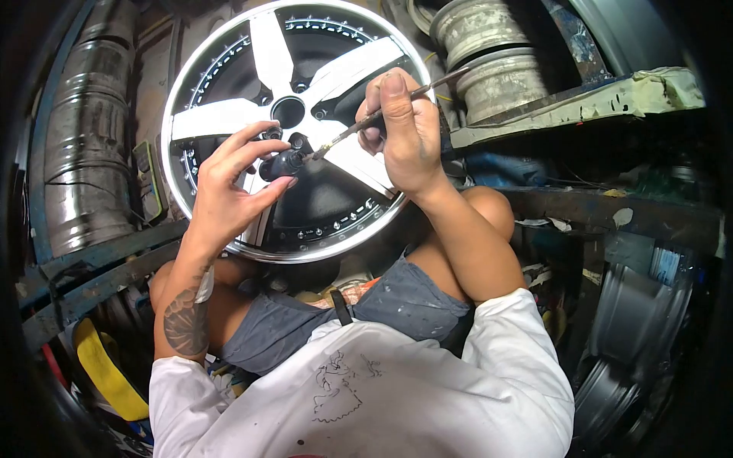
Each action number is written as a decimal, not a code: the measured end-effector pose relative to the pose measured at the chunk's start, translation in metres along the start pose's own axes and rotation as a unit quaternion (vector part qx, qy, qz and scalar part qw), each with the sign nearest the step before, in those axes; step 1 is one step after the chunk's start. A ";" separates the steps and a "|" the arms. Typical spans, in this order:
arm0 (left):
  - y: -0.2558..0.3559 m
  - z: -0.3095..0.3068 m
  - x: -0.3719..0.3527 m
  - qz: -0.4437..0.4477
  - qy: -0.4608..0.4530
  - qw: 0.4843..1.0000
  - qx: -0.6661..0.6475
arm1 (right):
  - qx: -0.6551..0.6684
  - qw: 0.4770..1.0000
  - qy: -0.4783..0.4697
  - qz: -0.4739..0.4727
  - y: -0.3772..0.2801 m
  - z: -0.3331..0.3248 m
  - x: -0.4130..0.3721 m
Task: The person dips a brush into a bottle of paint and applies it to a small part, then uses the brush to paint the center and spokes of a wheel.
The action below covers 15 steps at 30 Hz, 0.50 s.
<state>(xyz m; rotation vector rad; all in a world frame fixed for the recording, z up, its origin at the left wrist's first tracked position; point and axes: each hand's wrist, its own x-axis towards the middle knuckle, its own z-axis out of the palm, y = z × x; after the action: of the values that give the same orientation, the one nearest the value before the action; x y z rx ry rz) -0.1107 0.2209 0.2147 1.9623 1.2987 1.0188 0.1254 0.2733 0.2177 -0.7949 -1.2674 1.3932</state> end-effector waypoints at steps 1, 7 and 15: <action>-0.001 0.001 0.000 0.002 -0.001 1.000 0.003 | 0.003 1.000 -0.001 0.002 0.001 0.000 0.000; 0.003 0.001 -0.001 -0.011 -0.015 1.000 -0.006 | -0.034 0.999 -0.005 -0.009 0.005 0.005 -0.003; 0.004 0.001 -0.001 -0.005 -0.019 1.000 -0.011 | -0.015 0.999 -0.021 -0.032 0.005 0.005 -0.006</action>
<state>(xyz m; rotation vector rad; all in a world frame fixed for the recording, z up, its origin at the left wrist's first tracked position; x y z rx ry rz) -0.1078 0.2186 0.2172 1.9466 1.2701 0.9813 0.1210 0.2670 0.2130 -0.7431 -1.3384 1.3494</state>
